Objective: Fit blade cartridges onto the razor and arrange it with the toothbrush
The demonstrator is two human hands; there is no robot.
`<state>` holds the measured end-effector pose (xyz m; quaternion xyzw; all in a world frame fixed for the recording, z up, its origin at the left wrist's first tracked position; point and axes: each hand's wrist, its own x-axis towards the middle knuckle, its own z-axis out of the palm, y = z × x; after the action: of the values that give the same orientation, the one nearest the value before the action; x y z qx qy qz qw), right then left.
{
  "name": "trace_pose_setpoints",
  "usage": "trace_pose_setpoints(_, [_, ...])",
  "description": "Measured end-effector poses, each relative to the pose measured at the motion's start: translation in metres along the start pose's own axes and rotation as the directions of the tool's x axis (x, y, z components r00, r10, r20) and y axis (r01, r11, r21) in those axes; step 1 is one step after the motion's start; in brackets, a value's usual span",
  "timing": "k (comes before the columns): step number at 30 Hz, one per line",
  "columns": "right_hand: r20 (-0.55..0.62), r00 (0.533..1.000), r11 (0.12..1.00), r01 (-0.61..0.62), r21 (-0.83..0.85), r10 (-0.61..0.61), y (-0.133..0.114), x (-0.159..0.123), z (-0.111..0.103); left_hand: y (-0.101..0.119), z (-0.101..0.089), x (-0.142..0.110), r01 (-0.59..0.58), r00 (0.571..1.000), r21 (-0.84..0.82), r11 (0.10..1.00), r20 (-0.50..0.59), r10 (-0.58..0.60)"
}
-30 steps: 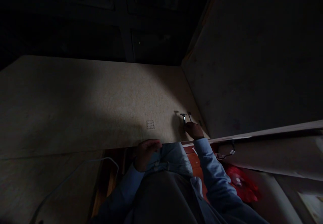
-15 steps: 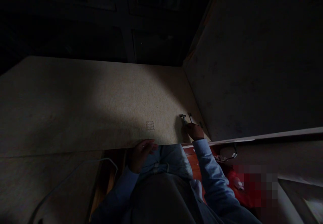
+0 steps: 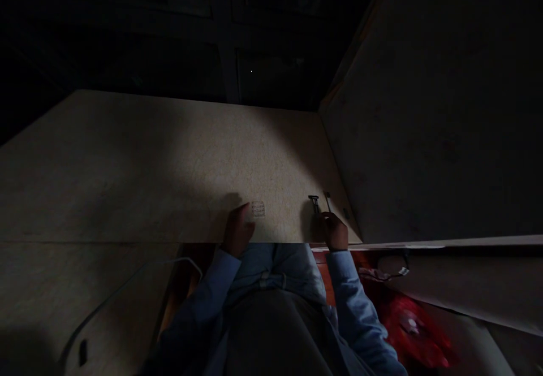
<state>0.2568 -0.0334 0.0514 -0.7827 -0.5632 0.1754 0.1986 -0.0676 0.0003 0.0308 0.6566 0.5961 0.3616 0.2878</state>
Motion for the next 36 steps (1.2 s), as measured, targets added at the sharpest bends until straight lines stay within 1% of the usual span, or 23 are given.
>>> trace_pose_setpoints(2, [-0.067, 0.997, 0.993, 0.056, 0.105, -0.049, -0.004, -0.011, 0.01, -0.005, 0.007, 0.009, -0.046, 0.999, 0.073, 0.996, 0.019, 0.045])
trace_pose_setpoints(4, [-0.094, 0.989, 0.975, 0.131, 0.181, -0.115, -0.011, -0.021, 0.021, -0.009, 0.013, 0.017, -0.088, 0.996, 0.117, 0.989, 0.038, 0.084])
trace_pose_setpoints(7, [-0.089, 0.967, 0.919, 0.254, 0.302, -0.238, -0.026, -0.035, 0.038, -0.013, 0.018, 0.024, -0.138, 0.988, 0.127, 0.982, 0.082, 0.128])
trace_pose_setpoints(9, [-0.065, 0.954, 0.88, 0.297, 0.371, -0.294, -0.038, -0.041, 0.046, -0.014, 0.017, 0.027, -0.145, 0.985, 0.119, 0.982, 0.105, 0.133])
trace_pose_setpoints(13, [0.004, 0.941, 0.839, 0.299, 0.454, -0.338, -0.056, -0.044, 0.051, -0.011, 0.009, 0.028, -0.132, 0.986, 0.072, 0.989, 0.115, 0.124])
trace_pose_setpoints(17, [0.023, 0.946, 0.815, 0.266, 0.515, -0.323, -0.069, -0.042, 0.047, -0.001, 0.001, 0.024, -0.137, 0.988, 0.038, 0.99, 0.083, 0.133])
trace_pose_setpoints(23, [0.041, 0.966, 0.832, 0.2, 0.517, -0.257, -0.093, -0.035, 0.05, 0.02, -0.004, 0.012, -0.239, 0.969, 0.107, 0.965, 0.087, 0.231])
trace_pose_setpoints(28, [0.059, 0.958, 0.846, 0.217, 0.486, -0.28, -0.111, -0.032, 0.057, 0.035, 0.003, -0.003, -0.337, 0.941, 0.162, 0.927, 0.091, 0.326])
trace_pose_setpoints(32, [0.059, 0.954, 0.886, 0.25, 0.391, -0.295, -0.116, -0.033, 0.057, 0.039, 0.012, -0.011, -0.397, 0.917, 0.169, 0.902, 0.095, 0.386])
trace_pose_setpoints(34, [0.054, 0.955, 0.902, 0.255, 0.35, -0.291, -0.117, -0.033, 0.054, 0.041, 0.016, -0.014, -0.406, 0.914, 0.157, 0.9, 0.079, 0.398])
trace_pose_setpoints(36, [0.053, 0.959, 0.905, 0.243, 0.348, -0.278, -0.115, -0.032, 0.05, 0.043, 0.019, -0.016, -0.401, 0.916, 0.139, 0.905, 0.069, 0.395])
